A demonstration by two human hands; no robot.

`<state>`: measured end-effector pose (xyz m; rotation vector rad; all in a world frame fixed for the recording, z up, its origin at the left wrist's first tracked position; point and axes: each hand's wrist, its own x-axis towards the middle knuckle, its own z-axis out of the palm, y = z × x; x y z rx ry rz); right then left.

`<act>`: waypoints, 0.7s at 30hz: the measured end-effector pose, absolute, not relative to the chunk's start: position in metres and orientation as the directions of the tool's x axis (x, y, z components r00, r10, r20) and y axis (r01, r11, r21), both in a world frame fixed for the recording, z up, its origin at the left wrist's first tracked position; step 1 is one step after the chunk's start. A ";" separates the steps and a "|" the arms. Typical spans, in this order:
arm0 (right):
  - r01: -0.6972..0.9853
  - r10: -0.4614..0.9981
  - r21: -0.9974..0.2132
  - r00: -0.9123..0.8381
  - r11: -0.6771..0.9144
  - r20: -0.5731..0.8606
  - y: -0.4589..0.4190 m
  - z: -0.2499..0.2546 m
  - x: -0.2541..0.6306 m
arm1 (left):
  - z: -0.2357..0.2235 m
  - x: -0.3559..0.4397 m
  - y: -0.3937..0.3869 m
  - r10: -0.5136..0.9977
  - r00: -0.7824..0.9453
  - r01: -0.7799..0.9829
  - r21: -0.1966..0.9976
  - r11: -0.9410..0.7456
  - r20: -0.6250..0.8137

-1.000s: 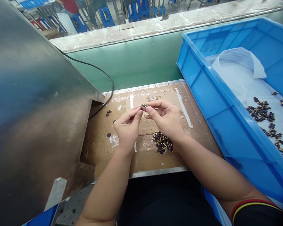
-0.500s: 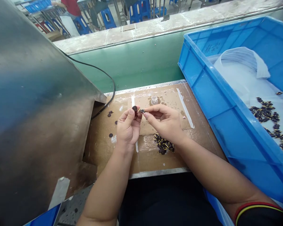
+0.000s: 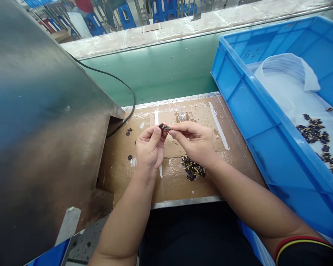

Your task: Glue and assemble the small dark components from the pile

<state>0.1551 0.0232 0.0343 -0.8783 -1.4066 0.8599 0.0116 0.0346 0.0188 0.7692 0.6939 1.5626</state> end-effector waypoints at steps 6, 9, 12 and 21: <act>0.153 0.848 -0.834 -0.071 0.530 0.526 0.023 0.038 0.160 | 0.016 0.011 0.035 0.975 -0.139 -0.484 0.847 -0.218 0.171; 0.184 0.832 -0.813 -0.077 0.553 0.549 0.024 0.039 0.162 | 0.014 0.012 0.034 0.961 -0.169 -0.409 0.872 -0.269 0.217; 0.173 0.831 -0.814 -0.070 0.555 0.552 0.024 0.039 0.162 | 0.013 0.012 0.032 0.928 -0.213 -0.258 0.898 -0.355 0.306; 0.239 0.812 -0.782 -0.055 0.576 0.581 0.028 0.036 0.167 | 0.021 0.017 0.020 0.833 -0.185 0.051 0.851 -0.522 0.522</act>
